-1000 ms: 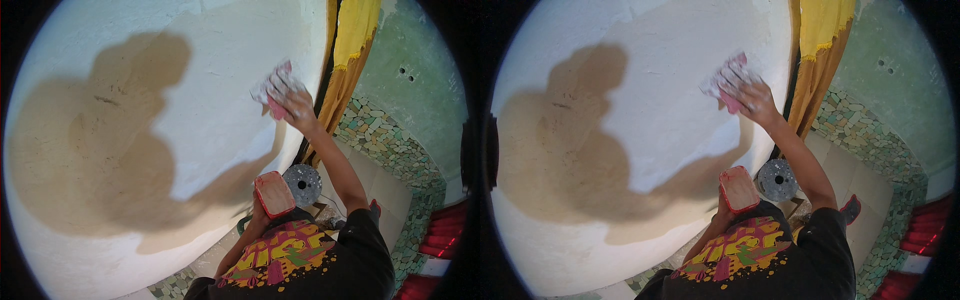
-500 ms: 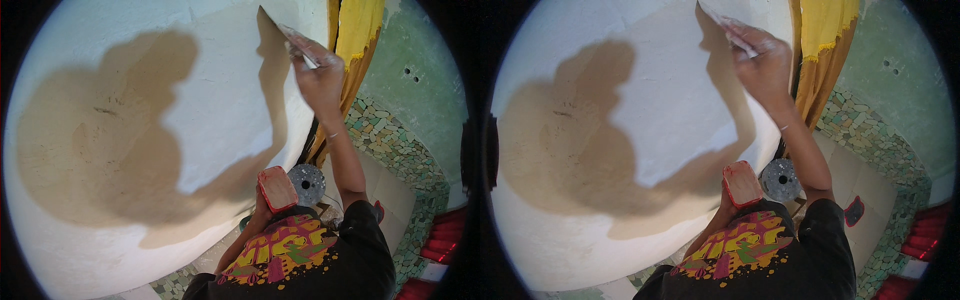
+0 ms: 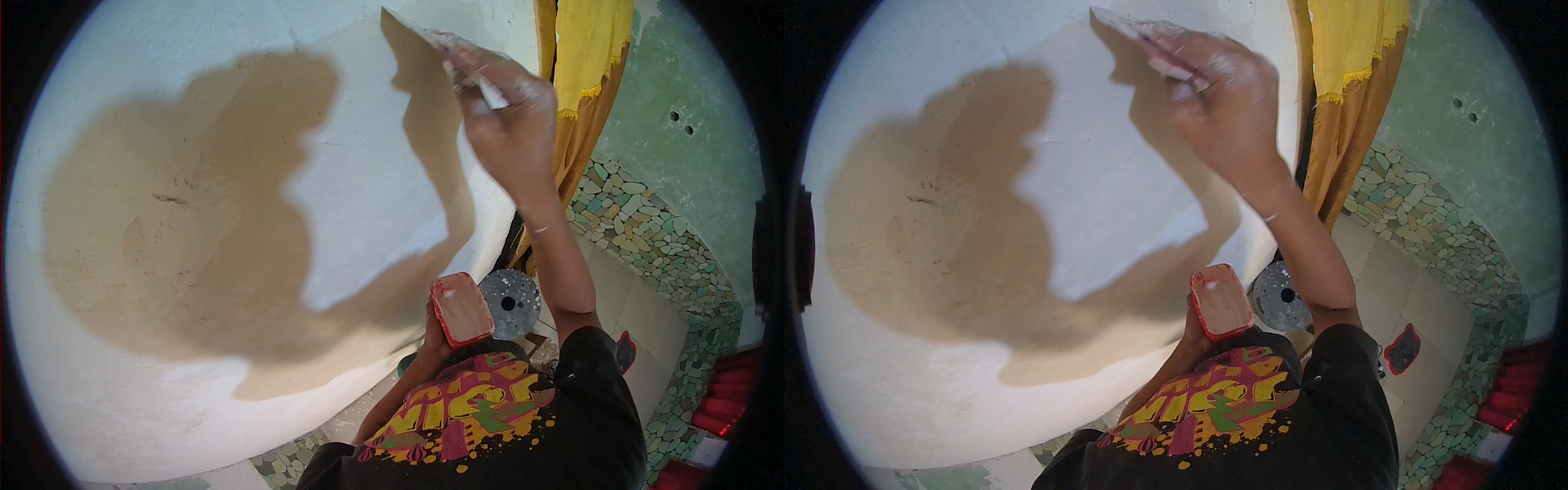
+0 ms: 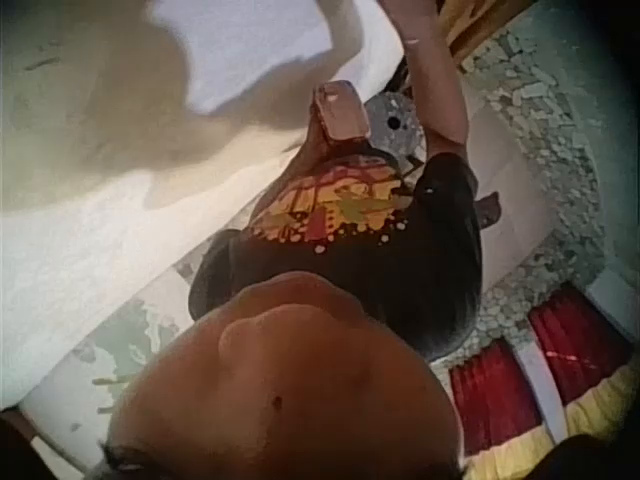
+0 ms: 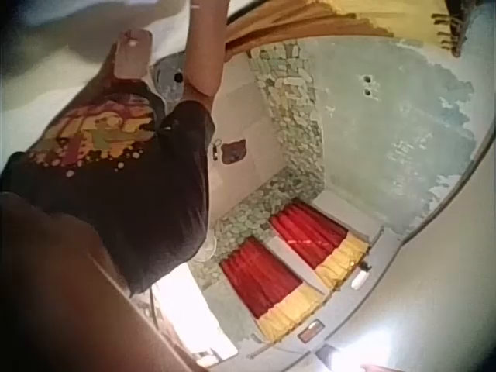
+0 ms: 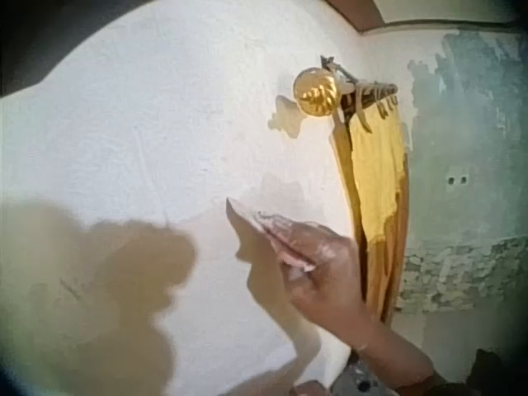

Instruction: Apply plaster to a wall surface using a spatula or putty knife.

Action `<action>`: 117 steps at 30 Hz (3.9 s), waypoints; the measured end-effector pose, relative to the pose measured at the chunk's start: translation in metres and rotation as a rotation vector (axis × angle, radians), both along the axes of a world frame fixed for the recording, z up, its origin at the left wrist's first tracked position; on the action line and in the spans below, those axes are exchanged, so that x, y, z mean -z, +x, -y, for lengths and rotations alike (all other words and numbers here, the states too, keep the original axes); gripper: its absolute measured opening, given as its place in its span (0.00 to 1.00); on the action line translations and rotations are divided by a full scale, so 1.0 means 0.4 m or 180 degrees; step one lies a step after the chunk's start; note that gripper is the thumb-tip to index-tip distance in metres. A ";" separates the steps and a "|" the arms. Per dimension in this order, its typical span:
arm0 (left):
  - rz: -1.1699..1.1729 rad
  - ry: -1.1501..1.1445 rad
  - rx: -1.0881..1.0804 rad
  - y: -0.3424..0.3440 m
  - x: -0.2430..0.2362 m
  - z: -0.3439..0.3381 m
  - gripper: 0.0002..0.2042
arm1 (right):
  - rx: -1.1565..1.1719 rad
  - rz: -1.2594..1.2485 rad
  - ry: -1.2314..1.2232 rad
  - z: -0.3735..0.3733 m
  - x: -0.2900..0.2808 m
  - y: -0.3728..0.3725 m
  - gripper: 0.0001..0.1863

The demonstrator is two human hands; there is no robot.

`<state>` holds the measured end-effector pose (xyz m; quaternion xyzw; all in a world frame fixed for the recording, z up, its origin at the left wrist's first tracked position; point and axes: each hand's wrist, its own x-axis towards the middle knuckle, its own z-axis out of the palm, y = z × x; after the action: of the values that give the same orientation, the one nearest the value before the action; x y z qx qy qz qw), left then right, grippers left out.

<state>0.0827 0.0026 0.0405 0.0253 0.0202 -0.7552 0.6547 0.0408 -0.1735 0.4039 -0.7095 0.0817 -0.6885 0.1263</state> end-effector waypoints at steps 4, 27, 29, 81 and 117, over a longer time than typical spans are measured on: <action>0.0085 0.0180 -0.0117 0.001 -0.004 -0.003 0.33 | 0.0495 -0.0766 -0.0512 -0.098 0.065 -0.014 0.26; 0.0296 0.0468 -0.0179 -0.059 0.051 0.011 0.32 | 0.0263 -0.1189 -0.0417 0.023 0.325 0.009 0.35; 0.0196 0.0235 -0.0246 -0.064 0.041 0.019 0.33 | 0.0266 -0.1326 -0.0397 0.004 0.363 -0.032 0.30; 0.0388 0.0455 -0.0373 -0.130 0.087 0.020 0.33 | -0.0455 -0.0579 0.0570 -0.004 0.302 -0.082 0.24; 0.0425 0.0591 -0.0261 -0.136 0.110 0.023 0.34 | 0.0006 -0.1486 -0.0242 0.049 0.486 -0.052 0.35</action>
<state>0.0285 -0.0067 -0.0033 0.1351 0.0474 -0.7192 0.6798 0.0199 -0.1929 0.2093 -0.8536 0.0834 -0.5084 0.0765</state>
